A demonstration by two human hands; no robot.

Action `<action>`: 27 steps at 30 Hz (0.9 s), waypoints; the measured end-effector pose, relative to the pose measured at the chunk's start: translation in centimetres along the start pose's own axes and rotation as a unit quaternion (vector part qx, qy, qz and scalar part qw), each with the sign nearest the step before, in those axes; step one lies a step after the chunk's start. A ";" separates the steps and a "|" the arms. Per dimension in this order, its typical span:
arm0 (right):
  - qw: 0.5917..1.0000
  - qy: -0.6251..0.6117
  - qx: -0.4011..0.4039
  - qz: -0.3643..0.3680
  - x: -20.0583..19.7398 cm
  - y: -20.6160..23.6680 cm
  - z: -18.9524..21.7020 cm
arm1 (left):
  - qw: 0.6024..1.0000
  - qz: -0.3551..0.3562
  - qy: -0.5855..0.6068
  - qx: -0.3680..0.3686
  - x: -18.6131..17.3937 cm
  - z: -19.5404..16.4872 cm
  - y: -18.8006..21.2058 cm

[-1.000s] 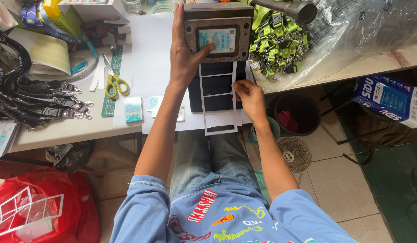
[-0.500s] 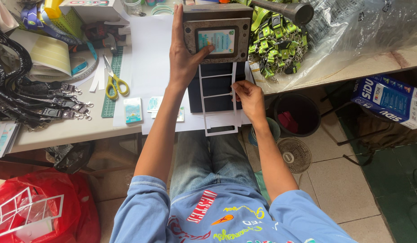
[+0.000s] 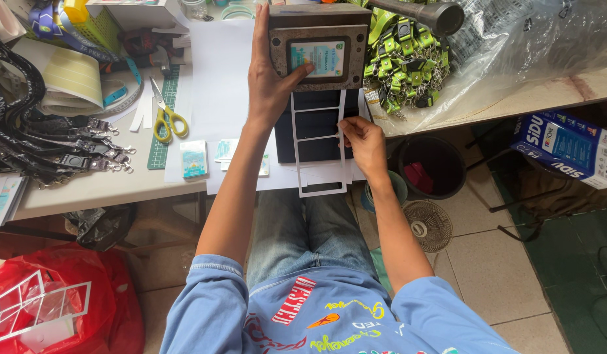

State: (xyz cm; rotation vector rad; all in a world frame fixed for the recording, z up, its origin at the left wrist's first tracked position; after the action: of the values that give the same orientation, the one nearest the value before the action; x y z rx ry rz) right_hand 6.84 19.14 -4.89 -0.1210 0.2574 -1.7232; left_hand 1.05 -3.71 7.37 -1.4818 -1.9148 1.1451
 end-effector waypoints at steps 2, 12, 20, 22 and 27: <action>1.000 0.002 0.000 -0.001 0.0 0.0 0.0 | 1.000 0.002 0.007 -0.004 0.0 0.0 0.0; 1.000 0.020 0.000 -0.007 0.0 0.1 0.4 | 1.000 0.005 0.015 -0.014 0.3 0.5 0.1; 1.000 0.023 -0.006 -0.007 0.3 0.3 1.3 | 1.000 0.003 0.017 -0.014 0.2 0.6 0.2; 1.000 0.027 -0.008 -0.009 0.2 0.3 1.1 | 1.000 0.002 0.015 -0.013 0.1 0.5 0.1; 1.000 0.030 -0.008 -0.006 -0.2 0.0 -0.5 | 1.000 0.003 0.015 -0.014 0.1 0.1 0.0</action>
State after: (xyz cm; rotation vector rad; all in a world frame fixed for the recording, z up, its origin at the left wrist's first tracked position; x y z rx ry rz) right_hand 6.77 19.37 -5.33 -0.0823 0.3148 -1.7379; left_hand 0.92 -3.69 7.27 -1.5123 -1.9143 1.0960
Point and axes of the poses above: each hand's wrist, its own y-axis away from the middle knuckle, its own x-axis out of the palm, z = x × y, the point moved 8 cm from there along -y, towards the middle knuckle, and after that the axes turned 5 degrees about -z, right-handed, at the moved point
